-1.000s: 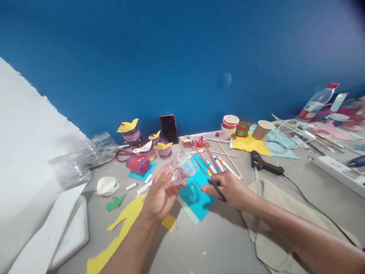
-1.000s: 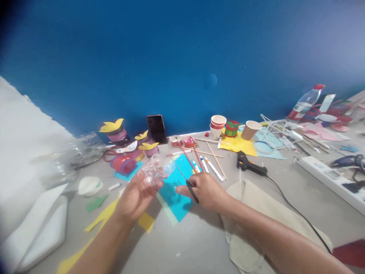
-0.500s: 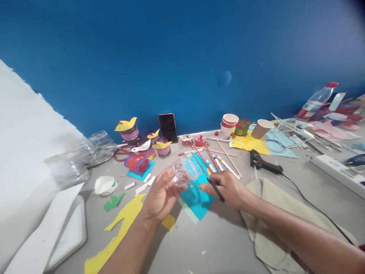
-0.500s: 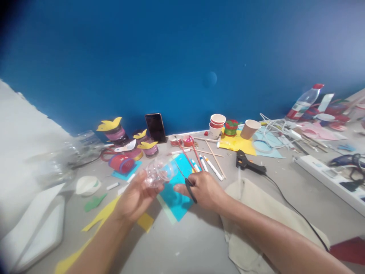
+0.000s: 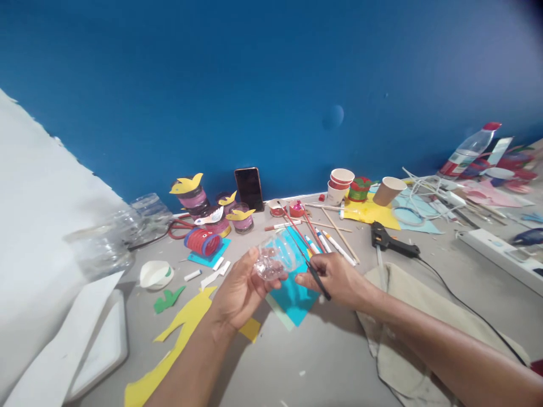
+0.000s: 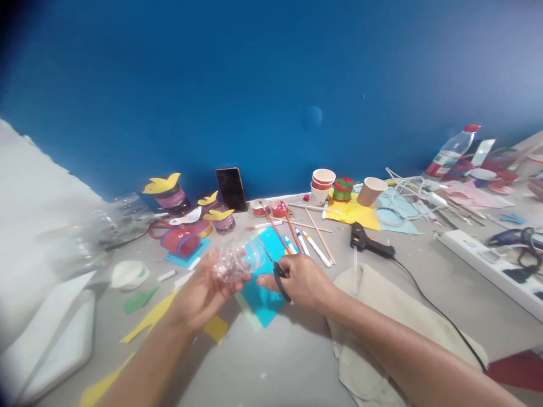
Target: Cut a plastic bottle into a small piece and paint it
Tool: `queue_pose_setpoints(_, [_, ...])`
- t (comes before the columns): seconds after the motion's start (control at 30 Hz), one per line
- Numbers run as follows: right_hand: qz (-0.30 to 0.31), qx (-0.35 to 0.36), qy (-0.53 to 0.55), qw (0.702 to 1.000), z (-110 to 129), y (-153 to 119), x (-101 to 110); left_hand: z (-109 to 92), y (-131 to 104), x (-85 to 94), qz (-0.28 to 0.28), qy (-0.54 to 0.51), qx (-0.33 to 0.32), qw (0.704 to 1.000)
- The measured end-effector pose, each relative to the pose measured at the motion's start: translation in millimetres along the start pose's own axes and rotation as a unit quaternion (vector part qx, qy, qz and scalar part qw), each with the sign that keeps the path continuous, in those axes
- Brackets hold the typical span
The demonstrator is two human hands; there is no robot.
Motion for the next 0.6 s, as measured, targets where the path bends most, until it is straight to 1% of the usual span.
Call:
queue_pose_setpoints(0.17, [0.000, -0.002, -0.020, 1.000, -0.2, -0.6, 1.1, 3.9, 0.9, 5.2, -0.012, 0.004, 0.018, 1.000])
queue_pose_setpoints(0.3, [-0.010, 0.015, -0.033, 0.999, 0.2, -0.6, -0.5, 0.8, 1.0, 2.9, 0.011, 0.006, 0.022, 1.000])
queue_pose_setpoints(0.37, [-0.012, 0.019, -0.043, 0.999, -0.7, -0.1, -1.7, -0.7, 1.2, 1.8, 0.013, 0.005, 0.029, 0.999])
queue_pose_setpoints(0.53, [-0.010, 0.025, -0.048, 0.998, -3.0, 1.5, -4.8, 4.8, 1.5, 7.0, -0.021, 0.001, 0.100, 0.995])
queue_pose_setpoints(0.6, [-0.008, 0.017, -0.044, 0.999, -3.6, 1.4, -5.1, 7.2, 1.5, 9.9, -0.028, -0.005, 0.115, 0.993])
Point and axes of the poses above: each hand's wrist, its own y-axis towards the middle knuckle, its own x-axis out of the back of the hand, z = x × y, the point moved 8 cm from there along y, towards the middle knuckle
